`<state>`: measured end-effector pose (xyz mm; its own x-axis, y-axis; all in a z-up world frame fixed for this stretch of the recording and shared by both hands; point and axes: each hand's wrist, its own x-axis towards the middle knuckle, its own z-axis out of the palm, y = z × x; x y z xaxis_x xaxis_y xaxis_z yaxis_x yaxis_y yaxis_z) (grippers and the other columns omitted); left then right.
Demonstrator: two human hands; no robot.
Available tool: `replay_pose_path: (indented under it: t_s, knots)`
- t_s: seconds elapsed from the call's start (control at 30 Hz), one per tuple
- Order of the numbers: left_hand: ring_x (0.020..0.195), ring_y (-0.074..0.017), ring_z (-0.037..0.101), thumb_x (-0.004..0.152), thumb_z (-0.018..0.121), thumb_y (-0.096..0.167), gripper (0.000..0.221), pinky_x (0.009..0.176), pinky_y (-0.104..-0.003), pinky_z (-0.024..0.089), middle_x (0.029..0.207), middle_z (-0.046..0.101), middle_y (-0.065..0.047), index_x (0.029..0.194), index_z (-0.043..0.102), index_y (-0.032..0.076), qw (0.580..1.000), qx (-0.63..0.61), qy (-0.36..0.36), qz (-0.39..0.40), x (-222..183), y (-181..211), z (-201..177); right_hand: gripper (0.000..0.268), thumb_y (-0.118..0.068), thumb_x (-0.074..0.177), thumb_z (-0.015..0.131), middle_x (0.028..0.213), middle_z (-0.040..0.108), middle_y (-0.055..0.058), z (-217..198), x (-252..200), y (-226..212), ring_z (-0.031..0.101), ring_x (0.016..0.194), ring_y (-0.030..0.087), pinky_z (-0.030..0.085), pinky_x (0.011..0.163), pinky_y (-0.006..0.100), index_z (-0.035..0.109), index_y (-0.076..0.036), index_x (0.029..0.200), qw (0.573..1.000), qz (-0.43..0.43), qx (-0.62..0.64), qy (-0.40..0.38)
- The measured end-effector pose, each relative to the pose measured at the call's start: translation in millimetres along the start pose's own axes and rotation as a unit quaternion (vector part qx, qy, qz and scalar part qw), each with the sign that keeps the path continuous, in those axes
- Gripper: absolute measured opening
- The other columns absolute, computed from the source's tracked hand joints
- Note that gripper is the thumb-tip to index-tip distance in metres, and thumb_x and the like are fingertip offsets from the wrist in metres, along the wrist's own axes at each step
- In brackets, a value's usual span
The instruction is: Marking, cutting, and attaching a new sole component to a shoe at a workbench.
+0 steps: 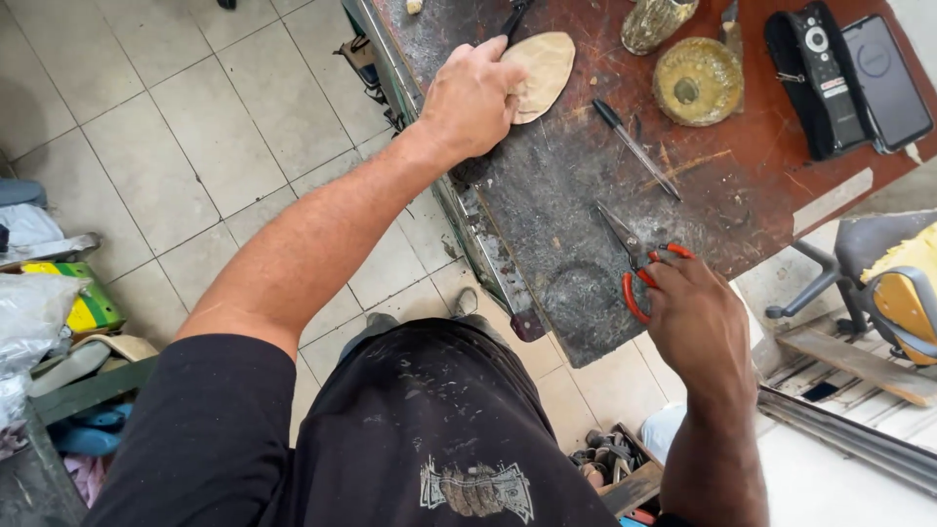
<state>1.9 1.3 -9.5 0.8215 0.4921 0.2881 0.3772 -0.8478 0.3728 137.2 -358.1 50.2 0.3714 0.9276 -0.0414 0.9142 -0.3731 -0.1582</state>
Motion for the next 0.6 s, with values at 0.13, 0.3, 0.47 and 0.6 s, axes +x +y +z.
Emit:
replay_pose_path:
  t_s: [0.13, 0.3, 0.47, 0.6]
  knots:
    - [0.096, -0.0399, 0.068, 0.086, 0.059, -0.008, 0.035, 0.085, -0.049, 0.06, 0.112, 0.074, -0.024, 0.109, 0.081, 0.005, 0.997, -0.013, 0.071, -0.028, 4.6, -9.3, 10.6, 0.038, -0.009, 0.089, 0.055, 0.124, 0.068, 0.014, -16.4, 17.5, -5.9, 0.067, 0.105, 0.037, 0.057, 0.086, 0.053, 0.073, -0.013, 0.123, 0.995, 0.021, 0.023, -0.091]
    - [0.09, -0.0316, 0.067, 0.08, 0.076, -0.001, 0.042, 0.076, -0.043, 0.057, 0.102, 0.061, -0.014, 0.118, 0.06, 0.01, 0.976, -0.147, 0.123, -0.1, 9.8, -16.6, -0.7, 0.032, -0.032, 0.08, 0.065, 0.113, 0.073, 0.01, -42.4, 17.4, -9.9, 0.071, 0.096, 0.042, 0.054, 0.082, 0.055, 0.068, -0.02, 0.109, 0.98, 0.086, -0.031, -0.179]
    - [0.072, -0.0107, 0.058, 0.071, 0.061, -0.008, 0.046, 0.06, -0.022, 0.057, 0.1, 0.056, -0.007, 0.112, 0.062, 0.012, 0.923, -0.313, 0.147, -0.167, -11.2, 13.4, -46.7, 0.051, -0.009, 0.076, 0.078, 0.11, 0.071, 0.008, -8.0, -2.1, 16.4, 0.071, 0.092, 0.02, 0.057, 0.084, 0.033, 0.06, -0.011, 0.124, 0.916, 0.076, 0.393, 0.005]
    - [0.073, -0.0075, 0.054, 0.079, 0.065, -0.005, 0.034, 0.06, -0.019, 0.052, 0.096, 0.055, -0.002, 0.11, 0.059, 0.007, 0.889, -0.406, 0.166, -0.129, -66.9, 66.3, -84.8, 0.07, -0.043, 0.086, 0.086, 0.089, 0.057, 0.003, 0.8, 21.0, -17.3, 0.057, 0.076, 0.016, 0.058, 0.072, 0.029, 0.056, -0.012, 0.142, 0.665, -0.031, 0.745, 0.051]
